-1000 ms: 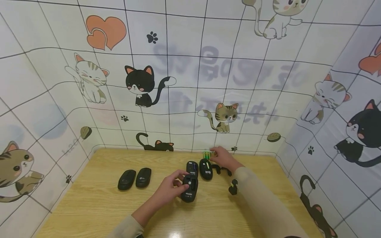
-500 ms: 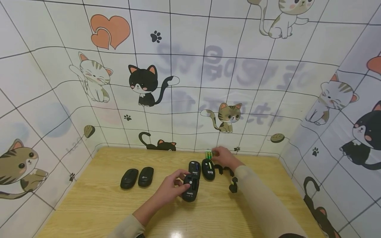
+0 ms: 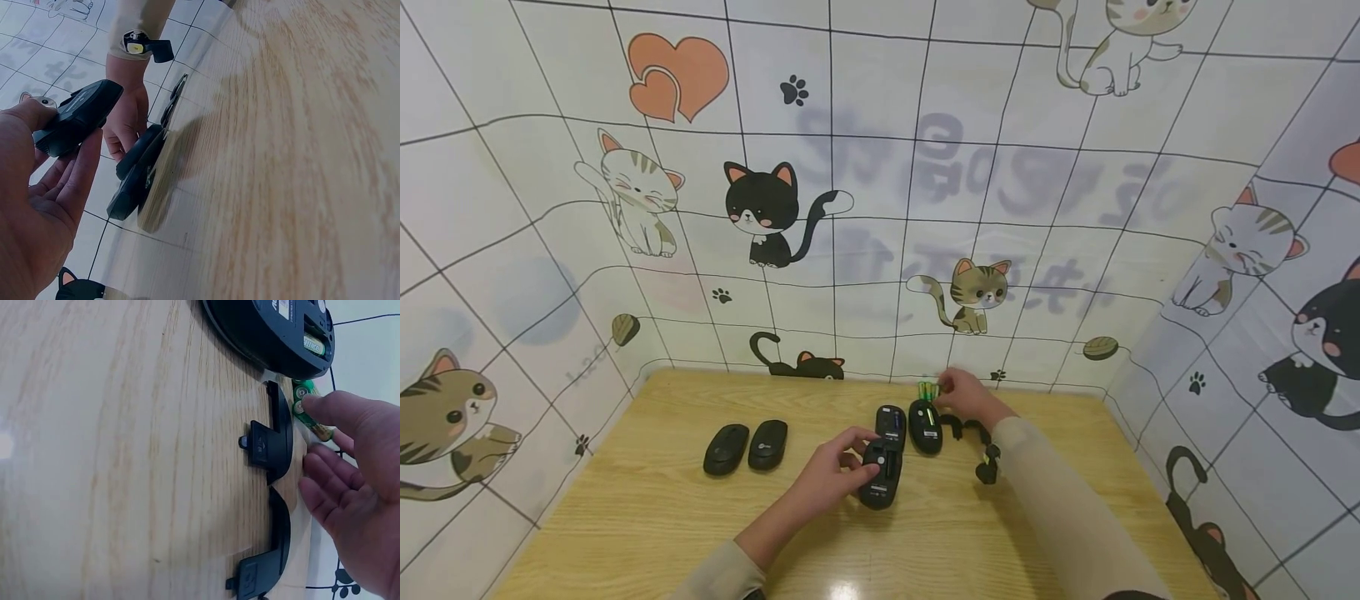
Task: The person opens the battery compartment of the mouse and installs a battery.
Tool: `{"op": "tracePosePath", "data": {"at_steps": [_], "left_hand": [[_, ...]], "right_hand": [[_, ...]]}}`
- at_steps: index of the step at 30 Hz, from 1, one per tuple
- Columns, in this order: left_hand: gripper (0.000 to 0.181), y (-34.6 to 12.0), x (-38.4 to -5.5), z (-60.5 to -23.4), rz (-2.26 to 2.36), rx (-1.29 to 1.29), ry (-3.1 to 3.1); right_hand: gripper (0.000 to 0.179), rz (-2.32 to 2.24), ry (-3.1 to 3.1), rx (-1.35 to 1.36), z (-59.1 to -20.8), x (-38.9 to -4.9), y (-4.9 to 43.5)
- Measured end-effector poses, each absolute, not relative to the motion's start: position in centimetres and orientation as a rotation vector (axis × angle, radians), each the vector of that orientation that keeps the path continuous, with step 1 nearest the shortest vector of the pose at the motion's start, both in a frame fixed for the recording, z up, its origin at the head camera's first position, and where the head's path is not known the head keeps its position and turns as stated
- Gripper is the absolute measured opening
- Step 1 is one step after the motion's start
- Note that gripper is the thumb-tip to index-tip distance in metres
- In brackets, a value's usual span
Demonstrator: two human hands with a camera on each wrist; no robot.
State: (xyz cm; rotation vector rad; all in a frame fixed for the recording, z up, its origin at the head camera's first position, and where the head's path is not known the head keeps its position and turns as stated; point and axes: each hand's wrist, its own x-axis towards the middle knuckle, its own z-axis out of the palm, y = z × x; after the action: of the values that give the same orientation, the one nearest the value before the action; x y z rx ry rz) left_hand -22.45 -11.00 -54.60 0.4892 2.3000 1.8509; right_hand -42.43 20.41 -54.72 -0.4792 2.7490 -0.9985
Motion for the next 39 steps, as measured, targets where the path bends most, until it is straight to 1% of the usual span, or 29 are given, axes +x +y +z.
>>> {"op": "tracePosePath", "data": {"at_steps": [5, 13, 16, 21, 28, 35, 39], "left_hand": [[0.041, -11.0, -22.4, -54.6, 1.855, 0.485, 2.294], [0.041, -10.9, -22.4, -54.5, 1.849, 0.48, 2.298], [0.04, -10.8, -22.4, -54.4, 1.85, 0.482, 2.302], [0.04, -10.7, -22.2, -54.3, 1.861, 0.491, 2.301], [0.04, -10.6, -22.3, -54.4, 1.872, 0.504, 2.295], [0.04, -10.6, -22.2, -54.3, 1.876, 0.512, 2.292], [0.04, -10.5, -22.2, -54.2, 1.875, 0.524, 2.295]], "right_hand": [[0.042, -1.129, 2.749, -0.46, -54.7, -41.6, 20.7], [0.024, -1.404, 2.775, -0.379, -55.3, -40.5, 20.9], [0.022, -1.472, 2.796, -0.34, -55.4, -40.2, 21.0], [0.022, -1.575, 2.802, -0.376, -54.8, -39.2, 20.9], [0.022, -1.677, 2.765, -0.38, -53.3, -36.5, 20.2], [0.024, -1.767, 2.648, -0.534, -51.6, -33.1, 19.4], [0.022, -1.835, 2.575, -0.553, -51.1, -31.6, 19.0]]}}
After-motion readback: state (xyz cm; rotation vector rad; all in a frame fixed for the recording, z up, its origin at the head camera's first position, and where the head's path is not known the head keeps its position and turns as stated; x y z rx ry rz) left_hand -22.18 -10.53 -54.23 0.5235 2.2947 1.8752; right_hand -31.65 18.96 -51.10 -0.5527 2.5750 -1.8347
